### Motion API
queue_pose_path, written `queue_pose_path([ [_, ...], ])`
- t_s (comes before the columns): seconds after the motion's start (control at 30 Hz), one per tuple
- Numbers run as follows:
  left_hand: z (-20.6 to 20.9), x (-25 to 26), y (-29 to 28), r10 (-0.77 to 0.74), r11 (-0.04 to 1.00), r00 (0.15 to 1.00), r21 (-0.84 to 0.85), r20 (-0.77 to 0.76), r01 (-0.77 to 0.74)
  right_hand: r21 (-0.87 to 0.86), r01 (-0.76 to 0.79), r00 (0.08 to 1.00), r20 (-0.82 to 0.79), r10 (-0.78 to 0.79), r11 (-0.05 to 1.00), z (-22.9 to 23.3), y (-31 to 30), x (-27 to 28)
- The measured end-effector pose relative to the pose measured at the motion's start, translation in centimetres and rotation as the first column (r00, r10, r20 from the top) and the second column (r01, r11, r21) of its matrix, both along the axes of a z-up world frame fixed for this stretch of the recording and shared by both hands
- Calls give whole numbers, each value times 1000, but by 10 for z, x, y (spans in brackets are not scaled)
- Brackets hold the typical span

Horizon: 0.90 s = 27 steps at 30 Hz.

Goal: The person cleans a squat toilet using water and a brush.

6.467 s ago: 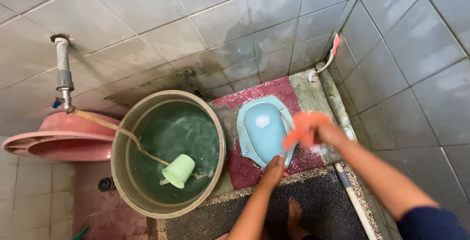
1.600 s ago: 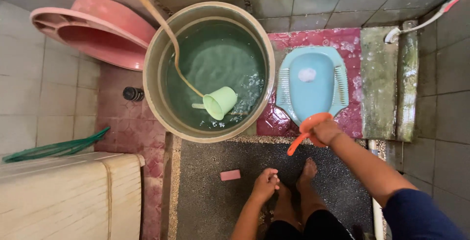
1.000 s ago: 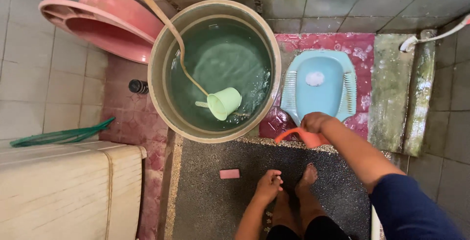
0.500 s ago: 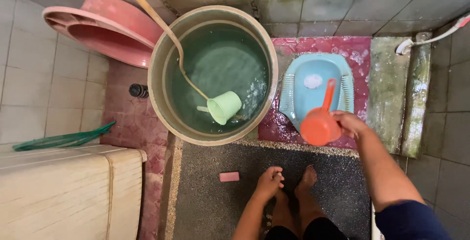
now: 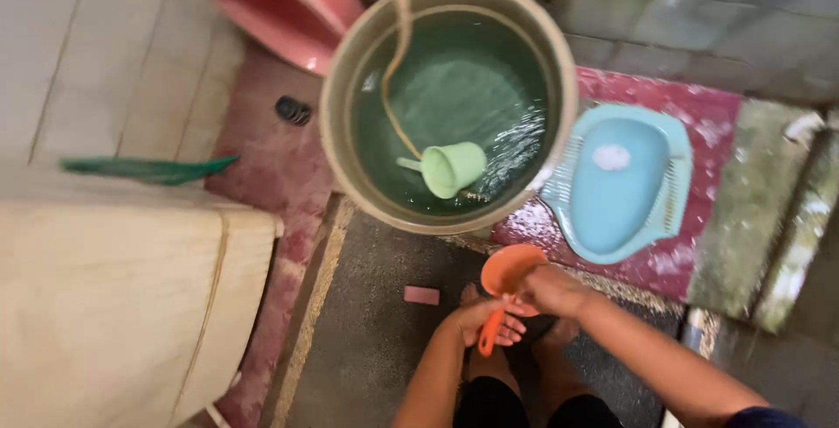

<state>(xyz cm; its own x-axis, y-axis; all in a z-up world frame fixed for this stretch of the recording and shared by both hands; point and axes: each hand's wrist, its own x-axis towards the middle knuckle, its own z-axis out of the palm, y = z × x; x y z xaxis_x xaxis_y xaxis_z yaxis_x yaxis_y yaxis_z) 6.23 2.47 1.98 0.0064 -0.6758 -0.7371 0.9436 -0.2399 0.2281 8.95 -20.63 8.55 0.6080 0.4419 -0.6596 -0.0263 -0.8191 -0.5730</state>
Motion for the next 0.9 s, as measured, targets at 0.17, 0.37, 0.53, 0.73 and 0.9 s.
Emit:
queue_pose_path([
  [0.17,-16,6,49,307,951,948,10,81,-309,168,-309,796,585,157,936,-25,50,64],
  [0.37,-6,7,121,309,903,934,252,180,-348,153,477,857,135,-497,865,-120,87,185],
  [0.53,-19,-4,154,212,867,943,395,257,-302,-300,596,803,216,-556,745,-237,87,227],
  [0.73,-33,0,163,247,887,938,334,243,-320,-404,710,696,281,-661,577,-355,61,237],
  [0.9,-46,-8,159,265,893,941,315,209,-322,-364,637,767,217,-603,679,-276,47,209],
])
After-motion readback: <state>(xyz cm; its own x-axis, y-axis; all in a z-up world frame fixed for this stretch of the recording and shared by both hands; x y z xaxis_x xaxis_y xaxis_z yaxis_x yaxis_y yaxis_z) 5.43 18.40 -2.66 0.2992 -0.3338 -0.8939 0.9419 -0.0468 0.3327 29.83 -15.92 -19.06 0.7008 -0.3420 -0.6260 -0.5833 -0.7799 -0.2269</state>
